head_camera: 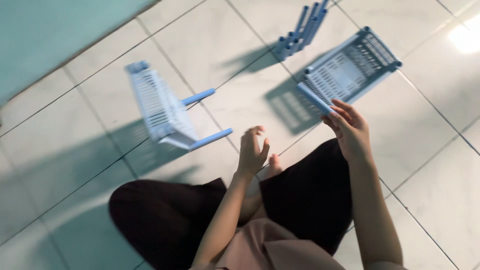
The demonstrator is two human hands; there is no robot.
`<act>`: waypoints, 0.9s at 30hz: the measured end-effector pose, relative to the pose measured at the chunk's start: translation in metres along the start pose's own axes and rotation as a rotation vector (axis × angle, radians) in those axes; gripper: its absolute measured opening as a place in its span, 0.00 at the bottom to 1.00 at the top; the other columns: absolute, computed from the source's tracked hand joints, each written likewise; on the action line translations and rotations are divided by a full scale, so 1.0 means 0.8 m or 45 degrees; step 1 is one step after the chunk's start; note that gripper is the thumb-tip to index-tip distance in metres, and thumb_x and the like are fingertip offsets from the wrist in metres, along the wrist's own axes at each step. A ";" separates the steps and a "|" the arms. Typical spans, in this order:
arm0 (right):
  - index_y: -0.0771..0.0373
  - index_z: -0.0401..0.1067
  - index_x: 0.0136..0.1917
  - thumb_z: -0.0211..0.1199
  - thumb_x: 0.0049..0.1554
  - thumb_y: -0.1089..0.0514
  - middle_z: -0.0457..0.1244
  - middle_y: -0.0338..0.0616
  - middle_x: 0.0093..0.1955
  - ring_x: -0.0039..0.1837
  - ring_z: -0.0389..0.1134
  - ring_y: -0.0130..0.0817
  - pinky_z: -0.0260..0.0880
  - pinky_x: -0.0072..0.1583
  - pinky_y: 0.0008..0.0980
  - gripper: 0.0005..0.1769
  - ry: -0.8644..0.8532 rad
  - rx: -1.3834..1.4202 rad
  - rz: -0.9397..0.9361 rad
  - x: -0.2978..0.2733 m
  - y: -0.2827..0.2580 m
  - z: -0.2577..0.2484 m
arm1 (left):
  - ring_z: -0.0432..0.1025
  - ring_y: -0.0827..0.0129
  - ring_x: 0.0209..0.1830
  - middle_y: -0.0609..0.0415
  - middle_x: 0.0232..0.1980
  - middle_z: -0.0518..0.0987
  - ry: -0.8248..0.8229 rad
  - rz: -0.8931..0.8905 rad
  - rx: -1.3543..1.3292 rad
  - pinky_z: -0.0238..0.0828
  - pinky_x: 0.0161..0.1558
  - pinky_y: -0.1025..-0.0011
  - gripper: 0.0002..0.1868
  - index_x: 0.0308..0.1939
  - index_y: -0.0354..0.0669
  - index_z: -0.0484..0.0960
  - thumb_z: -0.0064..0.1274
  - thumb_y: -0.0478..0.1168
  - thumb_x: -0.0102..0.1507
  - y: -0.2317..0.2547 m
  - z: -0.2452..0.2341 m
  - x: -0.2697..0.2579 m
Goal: The person assembles a light-blue plastic dish rack by inserting cylindrical legs into the base and attaching corner caps. They handle the rack base, legs, and caps by hand, repeatedly inserting and adjusting parts until the rack is fully assembled.
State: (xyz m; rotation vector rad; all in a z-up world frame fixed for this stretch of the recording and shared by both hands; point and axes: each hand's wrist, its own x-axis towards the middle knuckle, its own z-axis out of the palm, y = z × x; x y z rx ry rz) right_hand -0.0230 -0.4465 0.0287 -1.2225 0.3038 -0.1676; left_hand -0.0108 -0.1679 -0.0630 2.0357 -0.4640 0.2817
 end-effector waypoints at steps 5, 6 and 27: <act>0.71 0.61 0.67 0.64 0.66 0.69 0.68 0.53 0.57 0.55 0.74 0.39 0.77 0.60 0.36 0.20 0.179 -0.001 -0.265 0.025 -0.023 -0.062 | 0.77 0.60 0.43 0.54 0.37 0.81 -0.515 0.047 0.030 0.70 0.50 0.60 0.04 0.40 0.44 0.81 0.54 0.39 0.64 -0.010 0.107 0.038; 0.71 0.63 0.67 0.64 0.65 0.68 0.69 0.52 0.57 0.54 0.74 0.38 0.78 0.58 0.35 0.20 0.220 -0.037 -0.269 0.033 -0.028 -0.071 | 0.76 0.58 0.43 0.53 0.38 0.81 -0.479 0.096 0.057 0.70 0.49 0.59 0.03 0.38 0.44 0.80 0.54 0.39 0.63 -0.019 0.126 0.045; 0.64 0.70 0.62 0.71 0.59 0.64 0.72 0.50 0.53 0.54 0.77 0.38 0.78 0.55 0.32 0.19 -0.029 -1.213 -0.760 0.490 0.047 -0.105 | 0.69 0.60 0.35 0.54 0.30 0.70 -0.350 0.195 0.612 0.69 0.43 0.62 0.09 0.28 0.47 0.69 0.55 0.37 0.56 -0.066 0.210 0.065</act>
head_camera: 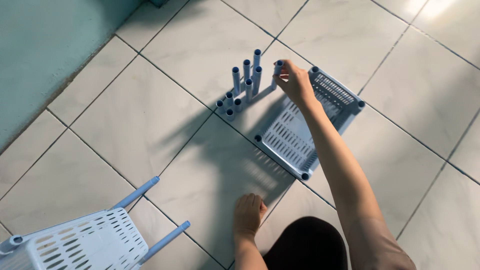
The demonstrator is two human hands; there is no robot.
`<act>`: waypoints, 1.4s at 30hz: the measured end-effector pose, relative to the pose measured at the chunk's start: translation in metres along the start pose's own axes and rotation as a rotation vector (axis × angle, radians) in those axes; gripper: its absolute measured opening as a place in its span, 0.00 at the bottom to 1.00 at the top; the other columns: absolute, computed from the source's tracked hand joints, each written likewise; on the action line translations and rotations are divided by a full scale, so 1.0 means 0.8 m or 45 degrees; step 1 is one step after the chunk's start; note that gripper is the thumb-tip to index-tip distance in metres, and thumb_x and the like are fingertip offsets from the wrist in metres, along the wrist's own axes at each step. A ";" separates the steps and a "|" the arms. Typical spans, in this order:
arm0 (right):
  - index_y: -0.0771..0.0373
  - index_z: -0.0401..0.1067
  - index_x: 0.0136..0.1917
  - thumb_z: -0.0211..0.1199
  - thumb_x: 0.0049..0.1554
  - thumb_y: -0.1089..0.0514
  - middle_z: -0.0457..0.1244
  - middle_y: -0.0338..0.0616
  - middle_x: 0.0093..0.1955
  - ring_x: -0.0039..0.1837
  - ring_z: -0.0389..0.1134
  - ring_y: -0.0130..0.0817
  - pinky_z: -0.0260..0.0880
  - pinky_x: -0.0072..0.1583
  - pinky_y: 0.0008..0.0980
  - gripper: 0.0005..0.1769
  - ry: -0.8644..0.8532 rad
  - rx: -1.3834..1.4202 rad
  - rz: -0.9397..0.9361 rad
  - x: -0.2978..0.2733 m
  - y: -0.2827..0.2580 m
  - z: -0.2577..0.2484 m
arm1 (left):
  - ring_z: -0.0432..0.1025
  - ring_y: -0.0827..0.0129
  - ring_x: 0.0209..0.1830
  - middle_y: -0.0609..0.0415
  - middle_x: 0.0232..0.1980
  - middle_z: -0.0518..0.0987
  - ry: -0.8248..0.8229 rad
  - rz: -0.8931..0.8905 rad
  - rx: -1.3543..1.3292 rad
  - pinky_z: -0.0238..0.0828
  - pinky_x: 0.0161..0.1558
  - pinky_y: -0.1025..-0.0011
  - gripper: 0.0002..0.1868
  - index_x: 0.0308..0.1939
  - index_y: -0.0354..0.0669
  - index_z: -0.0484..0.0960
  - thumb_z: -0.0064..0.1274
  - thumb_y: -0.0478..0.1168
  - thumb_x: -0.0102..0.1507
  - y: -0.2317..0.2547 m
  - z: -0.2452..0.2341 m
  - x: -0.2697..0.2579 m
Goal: The person assembles a light-blue plastic dish rack by inserting cylindrical legs into the base and attaching corner caps. They handle the rack base, legs, and caps by hand, repeatedly inserting and adjusting parts until the rack is fully assembled.
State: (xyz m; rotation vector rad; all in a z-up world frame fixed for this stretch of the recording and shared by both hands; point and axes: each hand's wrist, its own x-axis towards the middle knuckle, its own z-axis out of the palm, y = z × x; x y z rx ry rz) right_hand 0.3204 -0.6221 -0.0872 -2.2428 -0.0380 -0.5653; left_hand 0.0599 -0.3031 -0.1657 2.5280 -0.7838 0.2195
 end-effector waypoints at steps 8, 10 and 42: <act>0.65 0.78 0.52 0.74 0.52 0.62 0.72 0.51 0.43 0.47 0.75 0.40 0.75 0.52 0.35 0.15 -0.237 -0.168 0.233 0.017 0.039 0.022 | 0.70 0.61 0.36 0.55 0.31 0.70 -0.066 0.009 0.014 0.68 0.43 0.63 0.08 0.29 0.46 0.70 0.55 0.37 0.55 -0.003 0.002 0.000; 0.64 0.79 0.53 0.74 0.52 0.62 0.72 0.51 0.43 0.47 0.75 0.40 0.75 0.51 0.35 0.15 -0.297 -0.176 0.255 0.019 0.040 0.030 | 0.69 0.62 0.35 0.55 0.31 0.70 -0.083 -0.004 0.022 0.68 0.42 0.64 0.09 0.29 0.47 0.69 0.55 0.37 0.55 -0.003 0.002 -0.003; 0.64 0.82 0.47 0.78 0.48 0.56 0.72 0.48 0.38 0.39 0.74 0.40 0.74 0.45 0.37 0.15 -0.532 -0.279 0.176 0.045 0.074 0.052 | 0.67 0.65 0.33 0.57 0.31 0.69 -0.109 -0.003 0.067 0.69 0.42 0.66 0.09 0.30 0.48 0.69 0.55 0.37 0.58 -0.005 0.008 -0.007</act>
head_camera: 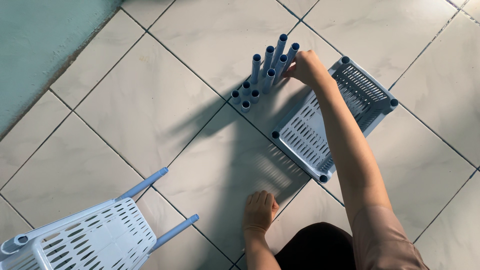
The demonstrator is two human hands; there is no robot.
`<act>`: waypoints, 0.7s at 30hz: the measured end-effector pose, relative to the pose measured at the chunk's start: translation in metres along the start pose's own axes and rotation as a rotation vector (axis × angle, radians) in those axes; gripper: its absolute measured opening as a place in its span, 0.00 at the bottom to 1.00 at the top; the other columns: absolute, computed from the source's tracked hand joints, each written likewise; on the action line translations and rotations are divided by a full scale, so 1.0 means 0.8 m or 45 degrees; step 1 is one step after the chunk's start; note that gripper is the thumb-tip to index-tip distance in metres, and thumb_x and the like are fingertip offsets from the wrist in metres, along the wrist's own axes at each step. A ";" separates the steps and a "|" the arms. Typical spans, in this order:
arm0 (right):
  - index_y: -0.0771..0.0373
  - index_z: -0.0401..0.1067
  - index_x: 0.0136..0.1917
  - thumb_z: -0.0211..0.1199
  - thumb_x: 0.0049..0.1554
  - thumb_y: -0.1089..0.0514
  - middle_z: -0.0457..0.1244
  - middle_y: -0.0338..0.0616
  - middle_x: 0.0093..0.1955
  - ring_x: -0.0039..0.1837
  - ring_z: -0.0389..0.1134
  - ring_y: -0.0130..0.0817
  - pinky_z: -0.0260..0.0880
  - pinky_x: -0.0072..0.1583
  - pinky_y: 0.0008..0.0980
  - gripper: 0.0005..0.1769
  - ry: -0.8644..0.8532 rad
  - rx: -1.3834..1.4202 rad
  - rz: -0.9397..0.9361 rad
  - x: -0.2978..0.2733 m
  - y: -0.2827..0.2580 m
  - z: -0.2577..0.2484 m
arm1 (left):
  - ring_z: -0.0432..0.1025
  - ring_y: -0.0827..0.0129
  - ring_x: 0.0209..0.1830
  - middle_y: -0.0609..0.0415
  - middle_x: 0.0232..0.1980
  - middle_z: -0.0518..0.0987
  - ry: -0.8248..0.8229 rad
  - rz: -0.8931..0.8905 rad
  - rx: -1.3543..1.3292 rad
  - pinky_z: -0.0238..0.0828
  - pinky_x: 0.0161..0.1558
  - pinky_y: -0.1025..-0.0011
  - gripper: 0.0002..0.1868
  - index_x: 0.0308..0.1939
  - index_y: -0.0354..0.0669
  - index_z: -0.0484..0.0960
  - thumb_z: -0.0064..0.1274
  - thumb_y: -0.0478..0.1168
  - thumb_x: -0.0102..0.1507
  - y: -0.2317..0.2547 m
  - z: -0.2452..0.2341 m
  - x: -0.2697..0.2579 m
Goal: The person assembles a light-blue plastic dish rack by inserting cylindrical legs into the base and attaching corner caps. They handle the rack base, legs, and caps by hand, repeatedly inserting and adjusting parts until the rack is fully assembled.
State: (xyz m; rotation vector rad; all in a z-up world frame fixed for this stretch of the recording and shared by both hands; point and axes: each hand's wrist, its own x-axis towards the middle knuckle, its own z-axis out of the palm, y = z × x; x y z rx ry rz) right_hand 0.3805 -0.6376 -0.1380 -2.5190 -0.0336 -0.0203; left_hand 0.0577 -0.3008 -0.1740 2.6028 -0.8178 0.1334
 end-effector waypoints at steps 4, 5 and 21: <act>0.69 0.78 0.53 0.81 0.46 0.56 0.72 0.52 0.50 0.53 0.74 0.44 0.74 0.56 0.37 0.24 -0.174 -0.189 0.149 0.004 -0.016 -0.017 | 0.67 0.64 0.33 0.56 0.30 0.69 -0.033 -0.011 -0.025 0.69 0.42 0.65 0.09 0.29 0.48 0.69 0.55 0.37 0.57 -0.001 0.004 -0.003; 0.70 0.75 0.57 0.82 0.43 0.56 0.70 0.55 0.55 0.57 0.72 0.47 0.73 0.58 0.39 0.31 -0.152 -0.178 0.166 -0.002 -0.025 -0.029 | 0.68 0.64 0.33 0.56 0.30 0.69 -0.037 -0.012 -0.030 0.68 0.41 0.65 0.09 0.29 0.48 0.69 0.56 0.37 0.57 0.001 0.003 -0.004; 0.54 0.80 0.49 0.68 0.50 0.60 0.71 0.43 0.56 0.64 0.70 0.41 0.67 0.66 0.39 0.11 0.394 0.291 0.374 -0.537 -0.262 -0.024 | 0.71 0.57 0.39 0.53 0.34 0.73 0.172 -0.026 -0.178 0.69 0.44 0.59 0.08 0.31 0.46 0.72 0.57 0.39 0.57 -0.001 0.005 -0.006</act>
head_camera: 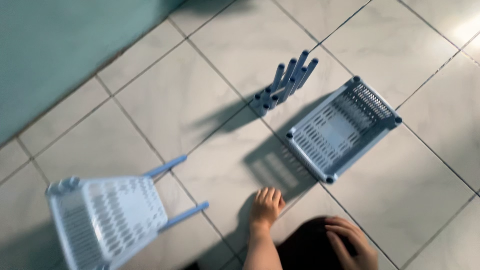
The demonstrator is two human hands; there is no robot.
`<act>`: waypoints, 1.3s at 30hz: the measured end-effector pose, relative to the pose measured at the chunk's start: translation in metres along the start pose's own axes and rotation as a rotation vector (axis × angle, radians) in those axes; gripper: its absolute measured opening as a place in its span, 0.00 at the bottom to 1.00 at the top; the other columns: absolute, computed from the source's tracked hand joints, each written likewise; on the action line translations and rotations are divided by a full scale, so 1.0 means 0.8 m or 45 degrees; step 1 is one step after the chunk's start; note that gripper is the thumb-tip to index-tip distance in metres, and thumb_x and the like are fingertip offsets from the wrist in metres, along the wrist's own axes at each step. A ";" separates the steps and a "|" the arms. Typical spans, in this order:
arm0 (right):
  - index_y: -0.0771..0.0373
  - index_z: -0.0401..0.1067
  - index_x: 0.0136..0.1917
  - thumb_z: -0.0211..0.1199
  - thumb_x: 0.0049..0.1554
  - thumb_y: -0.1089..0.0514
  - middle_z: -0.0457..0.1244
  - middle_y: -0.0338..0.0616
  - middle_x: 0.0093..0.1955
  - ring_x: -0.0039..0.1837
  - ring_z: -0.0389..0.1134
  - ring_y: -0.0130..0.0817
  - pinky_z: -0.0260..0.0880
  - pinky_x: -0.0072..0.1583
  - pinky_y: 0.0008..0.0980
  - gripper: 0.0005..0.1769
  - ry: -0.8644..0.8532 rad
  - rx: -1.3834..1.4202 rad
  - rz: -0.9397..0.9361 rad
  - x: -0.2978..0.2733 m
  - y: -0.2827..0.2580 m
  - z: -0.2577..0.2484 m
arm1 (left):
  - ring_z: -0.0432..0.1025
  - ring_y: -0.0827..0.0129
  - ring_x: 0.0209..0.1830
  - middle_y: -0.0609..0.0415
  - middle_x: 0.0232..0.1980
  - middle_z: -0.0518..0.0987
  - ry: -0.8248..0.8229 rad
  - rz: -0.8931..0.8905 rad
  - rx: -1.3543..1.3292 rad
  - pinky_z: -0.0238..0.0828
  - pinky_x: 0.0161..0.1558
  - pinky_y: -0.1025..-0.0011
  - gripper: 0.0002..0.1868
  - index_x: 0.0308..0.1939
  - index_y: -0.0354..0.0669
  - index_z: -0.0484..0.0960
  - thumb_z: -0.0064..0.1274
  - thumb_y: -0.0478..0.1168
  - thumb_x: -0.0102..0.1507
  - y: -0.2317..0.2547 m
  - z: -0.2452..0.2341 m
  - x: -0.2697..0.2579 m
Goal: The person assembles a light-blue plastic dish rack by inserting cylindrical legs into the base and attaching corner caps. They handle the rack base, legs, and caps by hand, repeatedly inserting and adjusting parts until the rack is fully assembled.
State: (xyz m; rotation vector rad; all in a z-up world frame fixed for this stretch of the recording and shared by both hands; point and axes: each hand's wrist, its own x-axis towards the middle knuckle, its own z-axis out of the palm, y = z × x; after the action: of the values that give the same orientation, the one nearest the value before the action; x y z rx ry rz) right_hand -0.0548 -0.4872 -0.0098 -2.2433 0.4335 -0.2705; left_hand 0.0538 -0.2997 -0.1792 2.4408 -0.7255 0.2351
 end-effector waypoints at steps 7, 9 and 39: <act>0.47 0.80 0.47 0.69 0.51 0.50 0.70 0.28 0.55 0.68 0.66 0.33 0.58 0.73 0.42 0.09 0.157 -0.687 -0.168 -0.050 -0.076 0.028 | 0.73 0.56 0.44 0.52 0.37 0.77 0.049 -0.034 -0.179 0.70 0.49 0.57 0.06 0.34 0.45 0.74 0.55 0.40 0.61 -0.005 0.006 -0.012; 0.47 0.80 0.48 0.69 0.54 0.47 0.69 0.28 0.56 0.67 0.66 0.32 0.58 0.72 0.41 0.09 0.136 -0.754 -0.184 -0.049 -0.086 0.027 | 0.75 0.55 0.45 0.52 0.38 0.80 0.021 -0.089 -0.296 0.70 0.50 0.56 0.06 0.35 0.45 0.76 0.55 0.41 0.63 -0.007 0.005 -0.016; 0.59 0.57 0.76 0.67 0.56 0.53 0.50 0.59 0.77 0.75 0.54 0.58 0.64 0.68 0.50 0.38 -0.508 -0.279 -0.783 -0.114 -0.172 0.352 | 0.70 0.46 0.59 0.41 0.60 0.73 0.066 -0.848 0.290 0.70 0.55 0.50 0.41 0.70 0.35 0.62 0.63 0.46 0.57 -0.242 -0.277 -0.248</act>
State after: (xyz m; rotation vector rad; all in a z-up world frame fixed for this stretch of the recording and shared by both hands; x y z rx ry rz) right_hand -0.0150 -0.1739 -0.0904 -2.5193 -0.4691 -0.0816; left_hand -0.0071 0.0485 -0.1533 2.7227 0.1681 0.1177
